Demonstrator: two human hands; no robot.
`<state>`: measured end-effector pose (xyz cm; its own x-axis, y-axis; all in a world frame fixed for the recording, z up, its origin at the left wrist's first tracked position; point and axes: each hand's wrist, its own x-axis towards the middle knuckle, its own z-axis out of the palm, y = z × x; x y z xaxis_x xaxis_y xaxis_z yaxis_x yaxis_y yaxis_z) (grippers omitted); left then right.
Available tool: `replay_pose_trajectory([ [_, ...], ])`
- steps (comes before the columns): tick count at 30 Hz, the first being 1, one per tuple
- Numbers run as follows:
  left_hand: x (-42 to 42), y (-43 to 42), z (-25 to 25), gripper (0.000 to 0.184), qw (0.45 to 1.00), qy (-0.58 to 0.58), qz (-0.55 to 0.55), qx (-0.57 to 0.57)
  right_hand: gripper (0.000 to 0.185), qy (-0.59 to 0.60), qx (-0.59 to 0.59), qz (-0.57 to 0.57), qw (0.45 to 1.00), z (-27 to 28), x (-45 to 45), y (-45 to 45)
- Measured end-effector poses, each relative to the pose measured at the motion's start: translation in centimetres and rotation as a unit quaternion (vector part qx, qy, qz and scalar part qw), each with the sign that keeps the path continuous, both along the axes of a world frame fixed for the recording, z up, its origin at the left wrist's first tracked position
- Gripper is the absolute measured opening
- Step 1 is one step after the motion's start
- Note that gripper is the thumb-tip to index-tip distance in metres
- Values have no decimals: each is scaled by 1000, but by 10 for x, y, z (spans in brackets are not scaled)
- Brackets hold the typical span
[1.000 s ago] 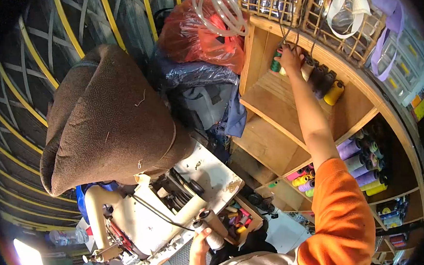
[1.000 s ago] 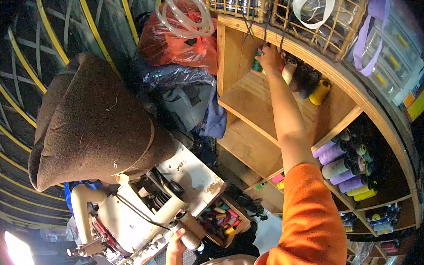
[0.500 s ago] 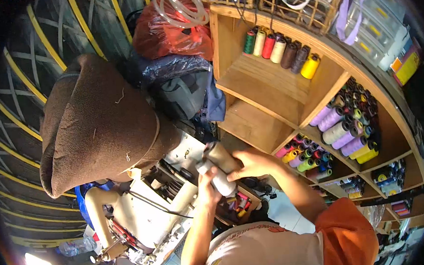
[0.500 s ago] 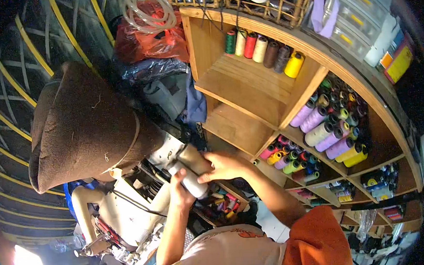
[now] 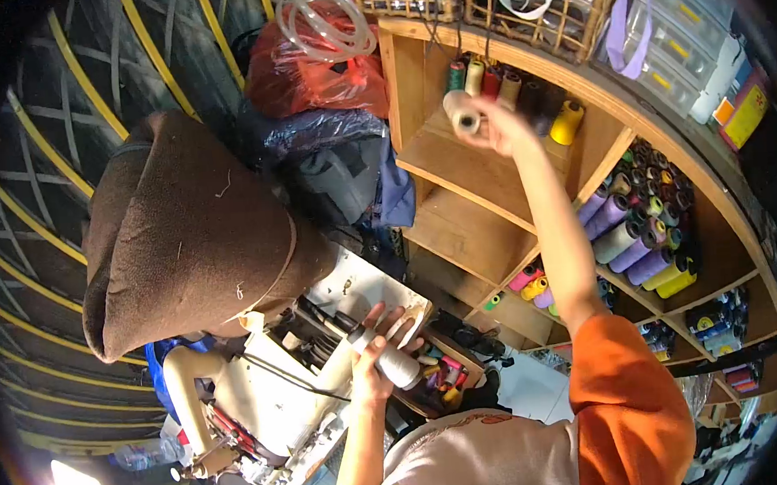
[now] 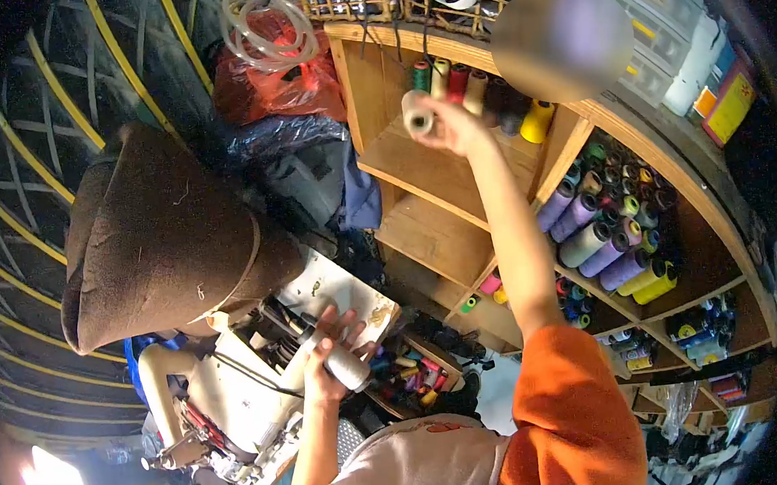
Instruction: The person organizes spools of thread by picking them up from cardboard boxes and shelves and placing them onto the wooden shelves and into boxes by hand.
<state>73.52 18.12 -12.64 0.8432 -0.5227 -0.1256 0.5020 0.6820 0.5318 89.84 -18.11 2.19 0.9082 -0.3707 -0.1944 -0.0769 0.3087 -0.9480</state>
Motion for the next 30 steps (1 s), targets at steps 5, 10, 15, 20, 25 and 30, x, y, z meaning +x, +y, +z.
replay_pose_trajectory([
  [5, -19, 22, -14, 71, 996, 28, 59, 52, 32, -15, 393, -55, 918, -54, 121, -79],
  [10, -24, 37, -12, 72, 989, 11, 108, 103, 48, 4, 388, -159, 908, -48, 143, -64],
  [15, -26, 46, -16, 74, 985, 17, 118, 122, 47, 11, 247, -146, 958, -48, 153, -60],
  [20, -22, 40, -18, 75, 985, 14, 106, 135, 39, 2, 131, -157, 979, -60, 152, -49],
  [25, -26, 29, -5, 69, 987, 11, 98, 130, 18, 7, 62, -159, 985, -83, 146, -50],
  [30, -31, 27, -16, 67, 989, 20, 88, 114, 12, 72, -187, -188, 961, -101, 149, -58],
])
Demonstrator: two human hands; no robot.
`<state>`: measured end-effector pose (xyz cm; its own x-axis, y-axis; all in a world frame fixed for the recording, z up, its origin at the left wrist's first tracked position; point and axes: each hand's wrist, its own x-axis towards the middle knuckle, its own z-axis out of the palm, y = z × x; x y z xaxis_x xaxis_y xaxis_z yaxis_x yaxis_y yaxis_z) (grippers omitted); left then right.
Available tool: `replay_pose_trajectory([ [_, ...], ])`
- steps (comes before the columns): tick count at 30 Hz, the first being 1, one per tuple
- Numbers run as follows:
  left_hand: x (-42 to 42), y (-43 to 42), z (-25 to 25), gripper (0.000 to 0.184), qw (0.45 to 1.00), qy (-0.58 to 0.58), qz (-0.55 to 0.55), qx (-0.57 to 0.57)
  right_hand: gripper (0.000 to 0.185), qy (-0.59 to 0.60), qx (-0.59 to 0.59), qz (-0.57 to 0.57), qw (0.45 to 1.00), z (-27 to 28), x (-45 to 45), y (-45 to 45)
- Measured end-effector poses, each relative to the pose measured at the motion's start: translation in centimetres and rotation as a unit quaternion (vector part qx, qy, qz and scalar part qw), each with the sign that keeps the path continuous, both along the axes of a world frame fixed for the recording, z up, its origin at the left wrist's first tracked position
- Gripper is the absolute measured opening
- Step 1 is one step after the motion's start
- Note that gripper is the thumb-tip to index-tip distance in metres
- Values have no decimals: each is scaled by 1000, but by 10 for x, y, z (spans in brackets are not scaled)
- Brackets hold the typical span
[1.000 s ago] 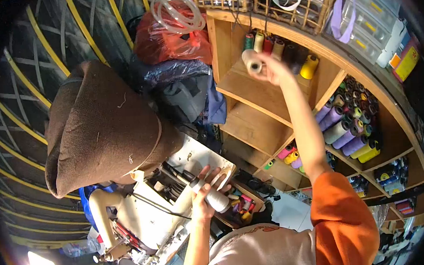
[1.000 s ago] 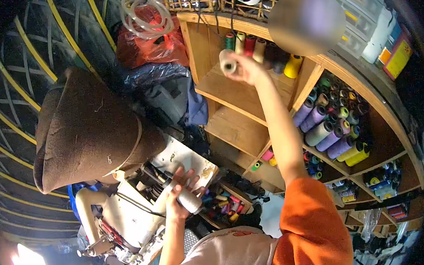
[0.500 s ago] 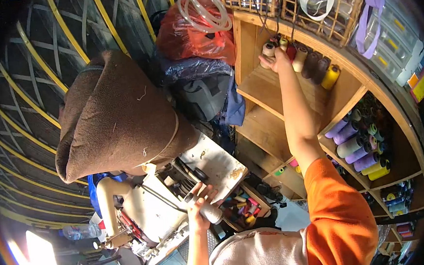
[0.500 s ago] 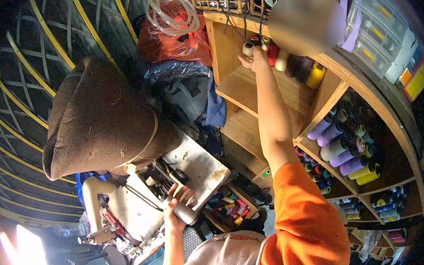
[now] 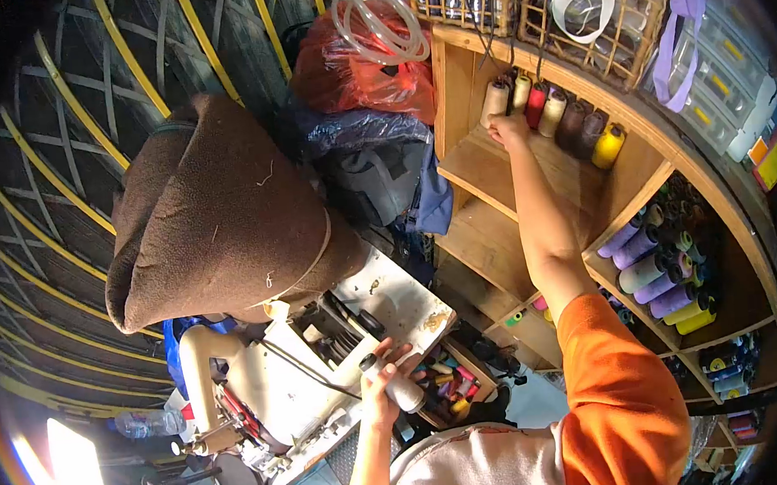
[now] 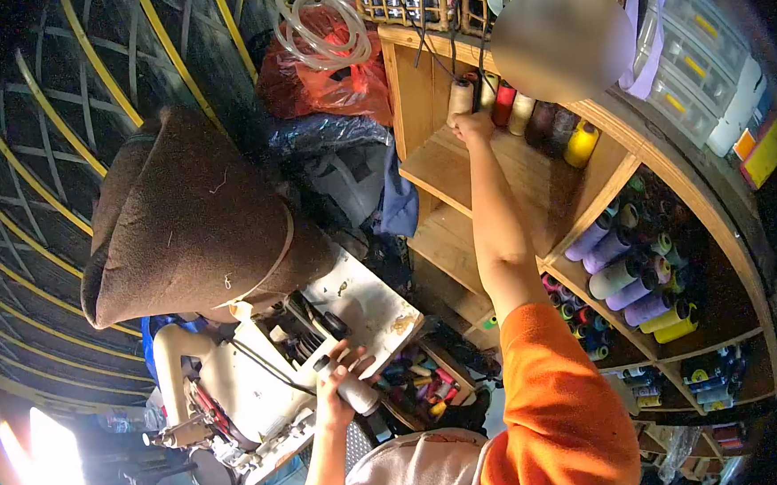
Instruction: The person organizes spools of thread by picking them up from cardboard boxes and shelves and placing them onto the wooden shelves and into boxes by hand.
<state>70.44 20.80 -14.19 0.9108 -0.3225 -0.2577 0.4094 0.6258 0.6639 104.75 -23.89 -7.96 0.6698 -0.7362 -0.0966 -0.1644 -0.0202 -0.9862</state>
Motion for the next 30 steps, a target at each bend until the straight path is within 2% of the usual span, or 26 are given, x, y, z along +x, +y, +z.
replay_pose_trajectory([
  [1, -1, 0, 0, 68, 1000, 5, -2, 3, 13, 30, -49, -10, 998, 1, -5, 2],
  [5, 6, -8, 12, 67, 998, -21, -22, 52, 19, -84, -75, 15, 994, -7, -29, 13],
  [6, 13, -11, 18, 66, 997, -34, -33, 68, 17, -65, -130, 23, 989, 3, -53, 33],
  [7, 21, -15, 24, 66, 993, -60, -38, 92, 18, -66, -100, 130, 984, 13, -85, 56],
  [8, 32, -21, 28, 66, 992, -72, -21, 98, 22, -4, -98, 238, 966, 20, -120, 86],
  [9, 43, -29, 33, 65, 991, -83, -6, 104, 31, -24, -73, 371, 926, 24, -157, 115],
  [10, 56, -38, 39, 64, 989, -103, 7, 105, 38, -11, -39, 518, 855, 28, -190, 140],
  [11, 69, -49, 45, 62, 987, -122, 20, 106, 43, 54, -44, 579, 812, 32, -222, 165],
  [13, 90, -69, 60, 62, 962, -205, 24, 181, 42, -68, -188, 604, 771, 20, -260, 204],
  [15, 101, -85, 81, 72, 926, -256, -35, 274, 42, -44, -324, 492, 807, 17, -278, 218],
  [17, 112, -94, 86, 90, 899, -355, -5, 256, 38, -21, -244, 474, 846, 47, -279, 207],
  [18, 113, -99, 90, 107, 932, -326, -6, 159, 39, -69, -194, 415, 886, 45, -271, 198],
  [19, 115, -95, 89, 110, 919, -334, 9, 211, 40, -117, -141, 353, 917, 38, -259, 188],
  [20, 112, -91, 95, 109, 914, -335, 15, 230, 43, -151, -165, 273, 936, 33, -237, 168],
  [21, 107, -87, 101, 107, 908, -336, 24, 248, 45, -184, -188, 193, 945, 29, -208, 142],
  [23, 98, -78, 88, 107, 916, -313, 14, 252, 51, -237, -232, 107, 937, 25, -143, 90],
  [25, 87, -67, 70, 105, 919, -289, 2, 268, 49, -156, -275, 37, 948, 28, -95, 58],
  [27, 66, -58, 54, 104, 926, -261, -11, 272, 49, -71, -408, -46, 909, 28, -65, 49],
  [30, 29, -39, 37, 102, 937, -219, -27, 270, 48, 24, -385, -60, 921, 5, -34, 41],
])
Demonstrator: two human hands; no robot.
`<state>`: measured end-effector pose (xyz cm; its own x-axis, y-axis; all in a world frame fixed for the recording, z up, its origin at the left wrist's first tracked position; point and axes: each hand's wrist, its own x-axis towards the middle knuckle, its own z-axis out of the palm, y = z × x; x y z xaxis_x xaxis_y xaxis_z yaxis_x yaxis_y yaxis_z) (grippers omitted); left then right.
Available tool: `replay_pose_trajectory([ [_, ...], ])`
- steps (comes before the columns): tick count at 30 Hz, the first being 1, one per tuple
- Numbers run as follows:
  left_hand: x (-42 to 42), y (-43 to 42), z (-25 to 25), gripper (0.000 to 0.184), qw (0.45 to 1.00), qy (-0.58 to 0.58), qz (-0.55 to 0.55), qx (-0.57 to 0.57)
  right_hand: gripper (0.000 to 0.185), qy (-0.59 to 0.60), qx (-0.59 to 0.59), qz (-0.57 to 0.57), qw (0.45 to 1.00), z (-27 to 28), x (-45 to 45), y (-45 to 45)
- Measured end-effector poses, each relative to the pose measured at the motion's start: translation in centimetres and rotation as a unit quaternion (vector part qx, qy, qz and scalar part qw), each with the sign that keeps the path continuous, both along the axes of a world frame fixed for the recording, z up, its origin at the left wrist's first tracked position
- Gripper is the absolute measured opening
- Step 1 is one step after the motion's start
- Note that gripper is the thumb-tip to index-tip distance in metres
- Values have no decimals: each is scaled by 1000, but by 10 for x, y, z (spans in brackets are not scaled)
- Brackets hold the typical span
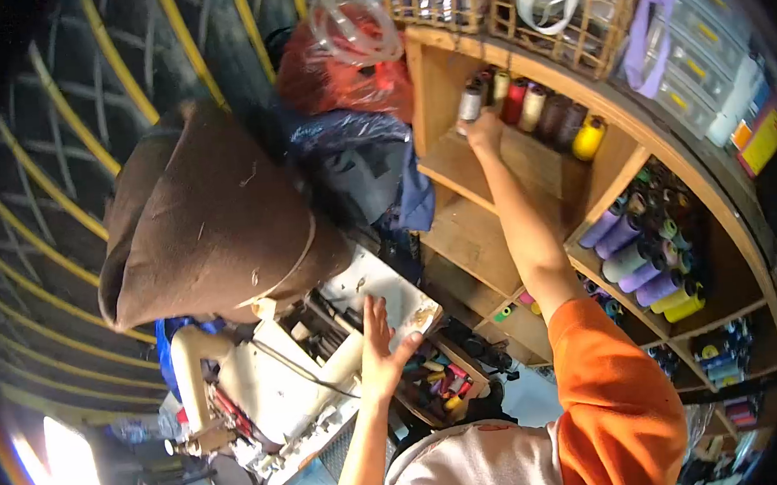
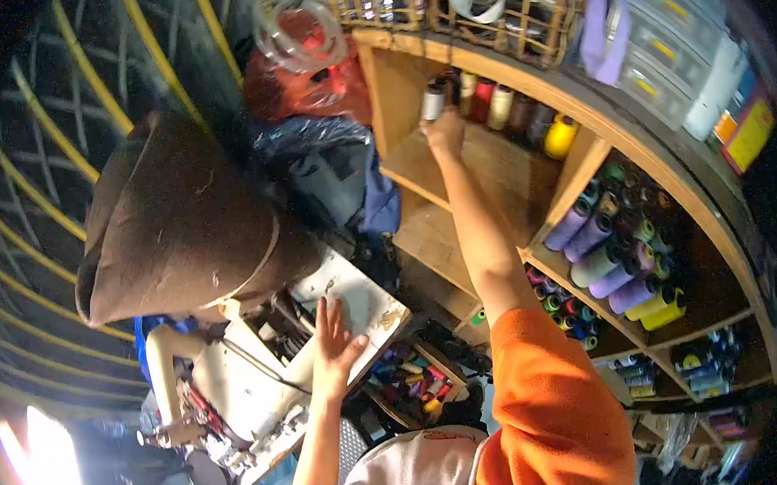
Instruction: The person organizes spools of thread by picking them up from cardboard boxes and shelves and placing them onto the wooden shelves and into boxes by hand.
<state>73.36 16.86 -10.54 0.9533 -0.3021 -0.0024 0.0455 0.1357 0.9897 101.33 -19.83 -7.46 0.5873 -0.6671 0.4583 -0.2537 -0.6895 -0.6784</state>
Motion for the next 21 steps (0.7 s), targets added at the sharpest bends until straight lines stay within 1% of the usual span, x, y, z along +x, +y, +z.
replay_pose_trajectory([
  [1, -16, 7, -4, 101, 1000, 19, 1, 0, 50, -18, 11, 15, 1000, -13, 9, -5],
  [2, -30, 14, -11, 98, 1000, 18, 15, 4, 50, -36, -65, -9, 997, -13, 6, 3],
  [4, -52, 29, -27, 96, 998, 57, 35, -17, 38, -22, -34, -21, 999, -3, 0, 26],
  [5, -74, 38, -36, 96, 994, 81, 67, -31, 36, -9, -47, -9, 999, -3, 4, 28],
  [6, -92, 43, -39, 89, 990, 73, 101, -70, 34, 4, -69, 15, 998, -5, 1, 26],
  [7, -114, 48, -33, 81, 980, 122, 144, -55, 33, 21, -97, 41, 994, -8, 2, 21],
  [8, -139, 49, -34, 73, 969, 130, 203, -54, 31, 37, -130, 69, 988, -12, 2, 12],
  [9, -165, 49, -38, 68, 959, 116, 259, -20, 29, 50, -159, 91, 982, -16, 5, 3],
  [10, -194, 45, -51, 59, 940, 73, 332, -21, 28, 55, -186, 105, 975, -17, 4, -1],
  [11, -225, 41, -58, 56, 923, 63, 379, 10, 26, 51, -203, 114, 971, -15, 2, -5],
  [12, -256, 32, -70, 53, 898, 70, 435, 8, 25, 47, -213, 121, 969, -11, -5, -3],
  [13, -291, 19, -73, 45, 871, 73, 486, 22, 23, 26, -210, 128, 969, -6, -17, 5],
  [15, -360, -12, -84, 38, 809, 113, 576, 40, 20, -21, -179, 158, 971, 0, -57, 24],
  [16, -393, -29, -91, 36, 775, 136, 615, 50, 19, -62, -140, 210, 966, 1, -81, 40],
  [17, -426, -50, -97, 34, 743, 162, 647, 57, 18, -106, -89, 286, 948, -2, -107, 58],
  [18, -453, -68, -97, 32, 708, 216, 663, 114, 16, -149, -26, 381, 912, -13, -132, 84],
  [19, -485, -83, -105, 26, 675, 219, 684, 170, 15, -181, 43, 472, 862, -24, -156, 110],
  [20, -513, -102, -98, 24, 618, 237, 724, 195, 13, -180, 80, 573, 796, -57, -151, 128],
  [21, -539, -117, -91, 22, 560, 253, 757, 222, 14, -91, 201, 632, 742, -90, -165, 160],
])
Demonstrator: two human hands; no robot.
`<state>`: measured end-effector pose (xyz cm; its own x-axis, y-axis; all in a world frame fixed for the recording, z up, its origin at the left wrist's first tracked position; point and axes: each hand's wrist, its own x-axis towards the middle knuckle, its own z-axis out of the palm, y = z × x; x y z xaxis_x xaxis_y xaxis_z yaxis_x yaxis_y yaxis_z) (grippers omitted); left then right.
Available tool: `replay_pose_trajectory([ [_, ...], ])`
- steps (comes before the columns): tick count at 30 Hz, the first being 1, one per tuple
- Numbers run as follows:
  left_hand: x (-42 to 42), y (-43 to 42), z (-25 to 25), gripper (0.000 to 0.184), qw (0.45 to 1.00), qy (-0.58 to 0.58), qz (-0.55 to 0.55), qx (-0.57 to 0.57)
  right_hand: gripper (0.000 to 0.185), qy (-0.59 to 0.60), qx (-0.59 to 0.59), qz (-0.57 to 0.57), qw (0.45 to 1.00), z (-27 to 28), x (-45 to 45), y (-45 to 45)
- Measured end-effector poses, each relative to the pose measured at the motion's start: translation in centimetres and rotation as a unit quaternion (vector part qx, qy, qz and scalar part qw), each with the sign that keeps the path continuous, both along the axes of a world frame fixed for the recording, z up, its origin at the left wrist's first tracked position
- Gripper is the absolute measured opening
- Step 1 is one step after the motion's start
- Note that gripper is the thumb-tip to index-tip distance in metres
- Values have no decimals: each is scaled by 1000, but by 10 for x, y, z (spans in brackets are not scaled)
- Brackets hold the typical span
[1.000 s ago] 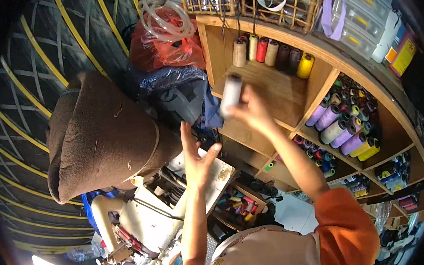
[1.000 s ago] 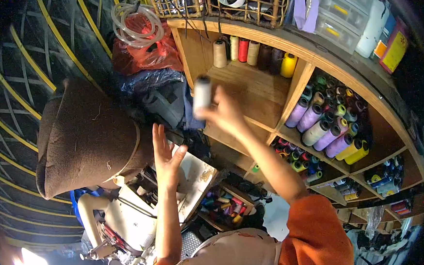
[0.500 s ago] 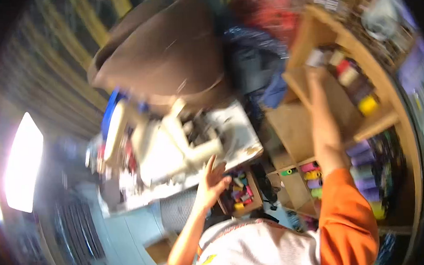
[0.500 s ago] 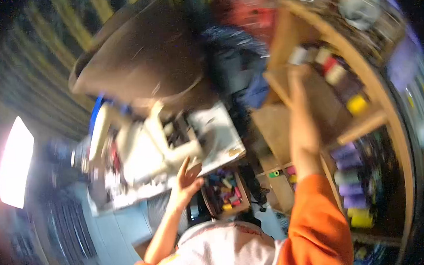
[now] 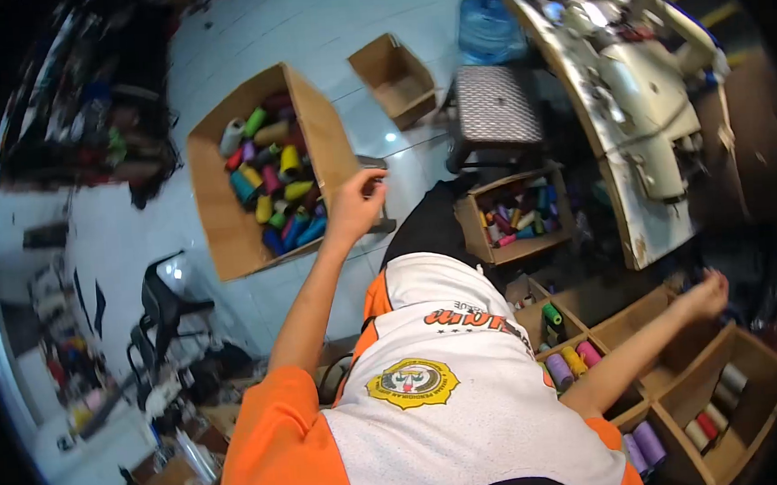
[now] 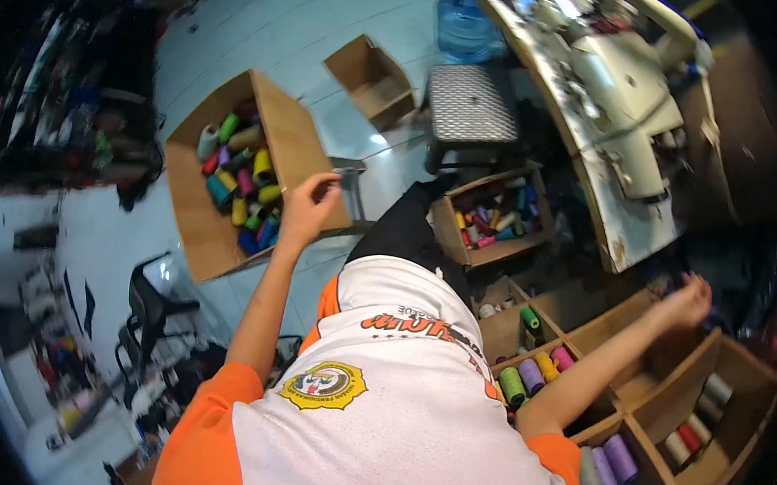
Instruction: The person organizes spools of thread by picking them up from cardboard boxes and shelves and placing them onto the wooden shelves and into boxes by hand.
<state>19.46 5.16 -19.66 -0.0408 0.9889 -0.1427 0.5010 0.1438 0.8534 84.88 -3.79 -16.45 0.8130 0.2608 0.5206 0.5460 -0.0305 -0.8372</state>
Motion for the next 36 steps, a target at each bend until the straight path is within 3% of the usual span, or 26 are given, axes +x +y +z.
replay_pose_trajectory([
  [1, -28, -13, 4, 21, 996, 42, 84, 5, 17, 99, 13, 42, 994, -14, -67, 41],
  [2, -58, -29, 8, 20, 984, 82, 160, 5, 22, 170, -79, 160, 969, -39, -107, 64],
  [4, -116, -53, 10, 20, 936, 171, 292, 92, 29, 273, -192, 384, 861, -32, -256, 100],
  [5, -138, -63, 17, 21, 913, 205, 343, 81, 30, 243, -204, 491, 811, -24, -319, 106],
  [6, -162, -74, 25, 23, 887, 239, 389, 68, 36, 290, -289, 516, 753, -32, -373, 115],
  [7, -209, -89, 5, 27, 873, 296, 383, 64, 41, 240, -337, 590, 693, -48, -421, 120],
  [8, -250, -99, -18, 32, 855, 351, 376, 61, 51, 167, -382, 614, 670, -72, -466, 118],
  [9, -261, -102, -12, 38, 831, 399, 385, 49, 62, 161, -425, 641, 619, -66, -510, 114],
  [10, -272, -105, -6, 45, 804, 446, 391, 39, 70, 133, -399, 667, 615, -87, -551, 105],
  [11, -292, -104, -8, 53, 817, 419, 395, 14, 74, 134, -396, 703, 576, -73, -581, 100],
  [12, -318, -105, -16, 61, 832, 392, 392, -12, 80, 50, -437, 709, 551, -59, -604, 97],
  [14, -388, -113, -79, 72, 828, 418, 366, -81, 76, -55, -400, 690, 601, -125, -650, 85],
  [15, -420, -121, -107, 75, 856, 375, 335, -117, 70, -10, -455, 674, 581, -116, -650, 87],
  [16, -402, -112, -87, 61, 925, 233, 253, -160, 64, 38, -505, 658, 558, -104, -650, 89],
  [18, -424, -118, -111, 41, 910, 240, 294, -166, 51, 121, -464, 636, 605, -108, -654, 82],
  [19, -409, -117, -106, 36, 920, 231, 286, -136, 42, 95, -420, 635, 641, -118, -653, 78],
  [22, -384, -105, -88, 25, 933, 241, 258, -75, 61, 67, -361, 662, 654, -117, -627, 91],
  [23, -384, -108, -84, 23, 928, 271, 242, -88, 38, 87, -358, 657, 658, -103, -616, 100],
  [24, -386, -107, -81, 22, 921, 300, 226, -100, 40, 76, -349, 657, 664, -93, -606, 103],
  [30, -276, -78, -37, 22, 974, 135, 178, -41, 53, 22, -325, 605, 726, -81, -524, 107],
  [32, -235, -67, -21, 21, 975, 118, 176, -72, 54, 46, -377, 577, 723, -39, -486, 105],
  [34, -202, -42, -18, 19, 983, 46, 168, -61, 55, 53, -384, 553, 738, -26, -452, 101],
  [36, -161, -17, -6, 15, 985, 60, 163, -17, 58, 38, -394, 522, 755, -14, -420, 102],
])
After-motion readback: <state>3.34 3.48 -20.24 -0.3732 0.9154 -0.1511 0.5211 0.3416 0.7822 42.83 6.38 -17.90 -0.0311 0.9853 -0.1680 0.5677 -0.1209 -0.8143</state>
